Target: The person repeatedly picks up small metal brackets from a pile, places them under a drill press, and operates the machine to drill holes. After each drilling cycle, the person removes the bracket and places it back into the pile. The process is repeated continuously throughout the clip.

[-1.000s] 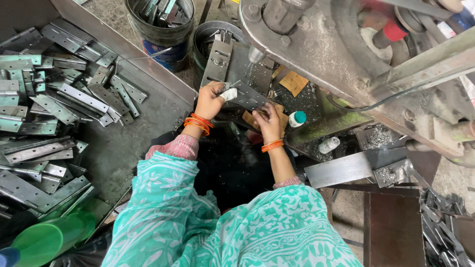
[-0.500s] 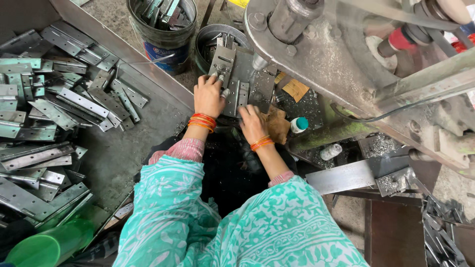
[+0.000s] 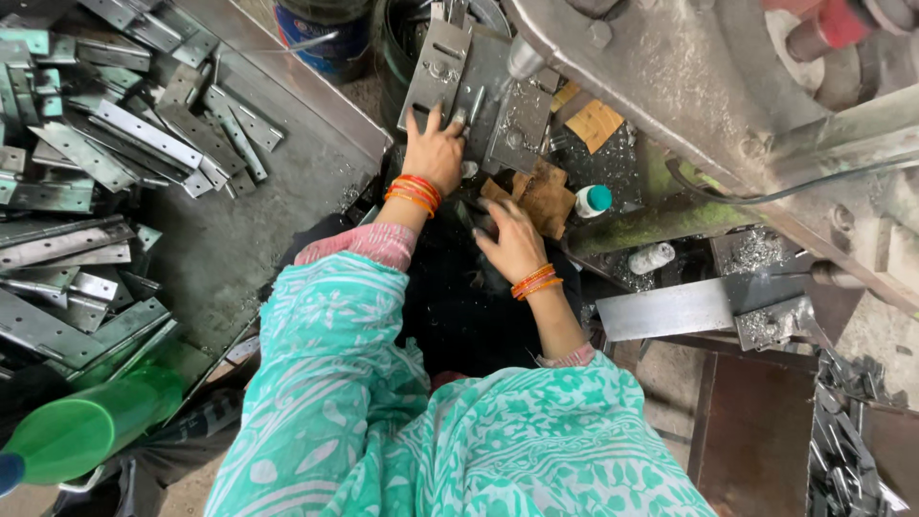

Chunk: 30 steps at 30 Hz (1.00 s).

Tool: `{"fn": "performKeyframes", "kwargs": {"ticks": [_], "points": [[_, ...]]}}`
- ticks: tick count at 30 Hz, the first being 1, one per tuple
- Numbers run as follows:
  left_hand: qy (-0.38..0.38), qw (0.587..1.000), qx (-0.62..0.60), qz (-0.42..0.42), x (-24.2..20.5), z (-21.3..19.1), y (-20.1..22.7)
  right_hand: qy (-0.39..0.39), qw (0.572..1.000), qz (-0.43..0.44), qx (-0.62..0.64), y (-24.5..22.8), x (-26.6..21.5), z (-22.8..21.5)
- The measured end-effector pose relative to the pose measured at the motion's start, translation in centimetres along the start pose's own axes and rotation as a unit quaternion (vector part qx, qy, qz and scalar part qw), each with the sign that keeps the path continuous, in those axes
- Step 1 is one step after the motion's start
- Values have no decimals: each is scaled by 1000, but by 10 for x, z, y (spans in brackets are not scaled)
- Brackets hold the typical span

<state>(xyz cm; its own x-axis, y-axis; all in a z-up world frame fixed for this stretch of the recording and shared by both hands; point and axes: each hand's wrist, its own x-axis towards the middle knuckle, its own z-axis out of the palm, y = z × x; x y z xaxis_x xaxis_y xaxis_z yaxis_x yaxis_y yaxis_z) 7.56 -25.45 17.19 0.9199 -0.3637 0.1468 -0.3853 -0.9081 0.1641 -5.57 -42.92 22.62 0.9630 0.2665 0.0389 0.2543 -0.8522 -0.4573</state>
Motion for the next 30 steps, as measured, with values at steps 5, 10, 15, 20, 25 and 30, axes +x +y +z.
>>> {"fn": "performKeyframes", "kwargs": {"ticks": [5, 10, 15, 20, 25, 30], "points": [[20, 1000, -22, -3, 11, -3, -1, -58, 998, 25, -19, -9, -22, 6], [8, 1000, -20, -9, 11, -6, 0, -81, 991, 105, 0, -10, -27, 15], [12, 1000, -6, -4, 12, -11, 2, -96, 988, 114, -36, -9, -31, 21], [-15, 1000, -1, -9, 10, -12, 5, -94, 985, 135, -49, -5, -51, 53], [29, 999, 15, -4, 7, -10, 6, -29, 992, 122, -5, 7, -63, 73], [23, 1000, -8, -10, 5, -12, 5, -81, 990, 118, 0, 15, -52, 65]]}}
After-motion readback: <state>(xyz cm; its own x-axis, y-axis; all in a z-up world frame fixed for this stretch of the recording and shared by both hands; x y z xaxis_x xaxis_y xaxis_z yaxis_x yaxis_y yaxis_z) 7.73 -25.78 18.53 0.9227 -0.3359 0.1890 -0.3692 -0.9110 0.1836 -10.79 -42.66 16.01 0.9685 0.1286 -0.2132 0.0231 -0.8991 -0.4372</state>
